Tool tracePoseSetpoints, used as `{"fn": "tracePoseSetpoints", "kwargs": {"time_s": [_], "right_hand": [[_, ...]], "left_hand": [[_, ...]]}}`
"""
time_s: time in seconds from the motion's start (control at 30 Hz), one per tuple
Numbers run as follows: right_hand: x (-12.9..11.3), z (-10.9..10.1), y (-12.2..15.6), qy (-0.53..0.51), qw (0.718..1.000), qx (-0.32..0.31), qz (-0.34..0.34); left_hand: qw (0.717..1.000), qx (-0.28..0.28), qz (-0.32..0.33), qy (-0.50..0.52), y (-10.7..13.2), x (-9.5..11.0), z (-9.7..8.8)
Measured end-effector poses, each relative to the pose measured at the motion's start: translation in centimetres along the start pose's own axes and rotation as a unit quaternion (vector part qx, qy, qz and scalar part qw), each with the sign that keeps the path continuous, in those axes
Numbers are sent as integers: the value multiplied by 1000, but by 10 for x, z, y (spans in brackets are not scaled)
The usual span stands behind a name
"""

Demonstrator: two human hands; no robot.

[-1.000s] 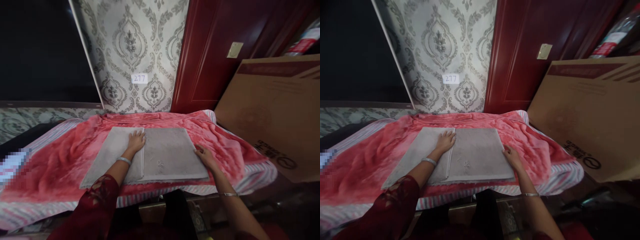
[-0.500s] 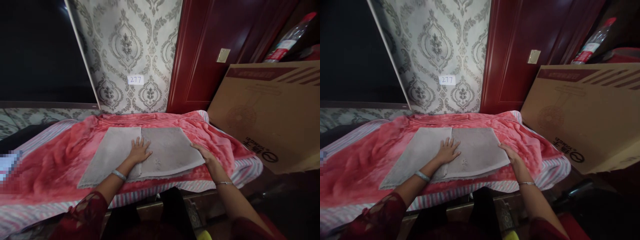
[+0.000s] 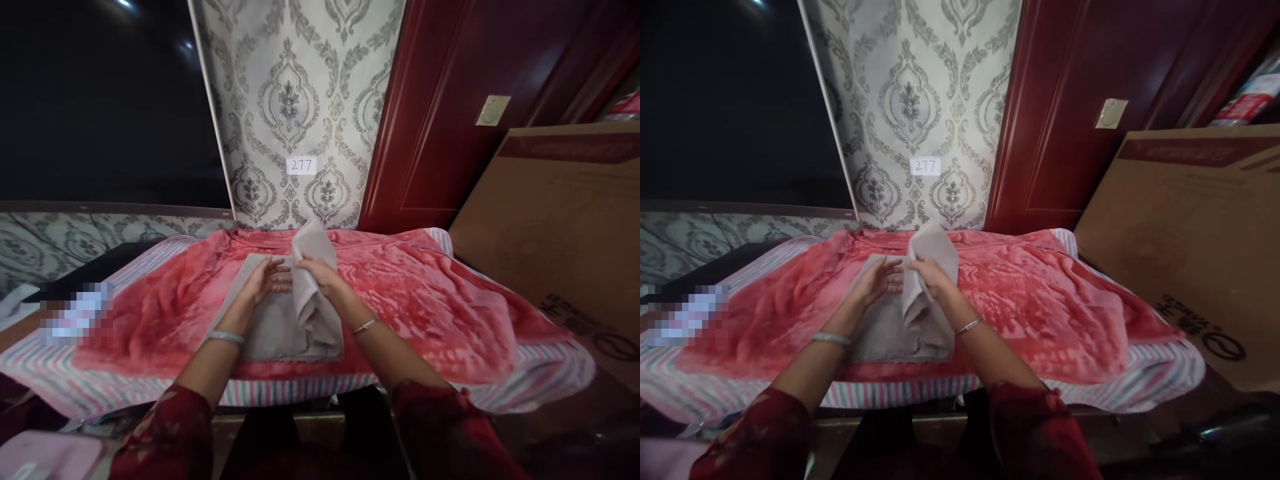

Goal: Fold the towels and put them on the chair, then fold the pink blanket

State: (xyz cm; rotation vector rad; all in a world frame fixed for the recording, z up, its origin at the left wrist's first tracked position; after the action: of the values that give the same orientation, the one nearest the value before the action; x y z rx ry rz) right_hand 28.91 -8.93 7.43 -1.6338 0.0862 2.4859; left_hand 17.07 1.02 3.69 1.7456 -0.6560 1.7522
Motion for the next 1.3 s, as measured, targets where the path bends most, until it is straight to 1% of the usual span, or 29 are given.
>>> {"fn": "tracePoseSetpoints", "kwargs": {"time_s": [0.03,0.1,0.13,0.2,0.23,0.3,0.33,0.4,0.47,0.5,0.57,0.63,0.73,0.83,0.93,1.03,1.13,1.2,1.23,1.27,1.3], "right_hand": [[17,18,-5,0,1000,-8,19],[48,46,-7,6,998,-19,58],[62,53,-5,13,997,-23,77],[80,57,3,26,993,-25,110],[83,53,8,35,993,-22,114],[78,34,16,63,994,-5,89],[72,20,19,80,995,10,66],[56,-15,22,114,992,53,17],[43,-54,25,145,982,115,-19],[38,-73,26,167,973,154,-40],[37,-102,28,206,953,210,-73],[45,-117,28,229,943,225,-86],[64,-120,24,258,939,207,-92],[78,-118,20,282,932,203,-103],[84,-121,20,303,921,223,-99],[88,-128,24,326,911,237,-83],[91,-131,30,330,913,229,-78],[92,-130,33,340,911,218,-83],[93,-128,34,347,909,214,-85],[93,-127,35,354,907,210,-87],[94,-125,36,360,905,207,-90]], "left_hand": [[999,8,-34,35,1,-2,-11],[996,36,-83,25,5,-11,-30],[994,49,-95,5,7,-16,-37],[992,69,-97,-34,10,-27,-46],[992,76,-91,-46,11,-32,-48],[992,79,-84,-58,11,-39,-49],[991,77,-84,-66,10,-42,-48],[989,75,-88,-88,6,-43,-46],[986,83,-91,-116,0,-41,-45],[983,91,-89,-131,-3,-40,-45],[977,115,-81,-160,-7,-37,-48],[970,143,-70,-183,-7,-33,-53],[963,165,-62,-205,-1,-28,-64],[962,146,-79,-215,9,-25,-71],[966,113,-98,-210,17,-24,-73],[969,99,-101,-201,29,-25,-74],[972,93,-96,-193,46,-29,-78],[971,92,-80,-205,58,-32,-81],[966,99,-68,-231,63,-32,-83],[953,108,-54,-278,66,-32,-85],[933,119,-39,-338,68,-32,-86]]}}
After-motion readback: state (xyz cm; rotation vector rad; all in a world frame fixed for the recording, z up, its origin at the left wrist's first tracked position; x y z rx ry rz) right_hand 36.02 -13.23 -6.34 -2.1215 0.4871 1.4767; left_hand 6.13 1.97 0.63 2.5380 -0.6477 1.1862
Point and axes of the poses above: each hand's wrist, its own y-axis away from the middle knuckle, its own z-axis out of the palm, x = y × z, the point moved 5 cm from there along -y, towards the middle knuckle, and after that the axes turned 9 degrees about -y, right-handed, at the moved point
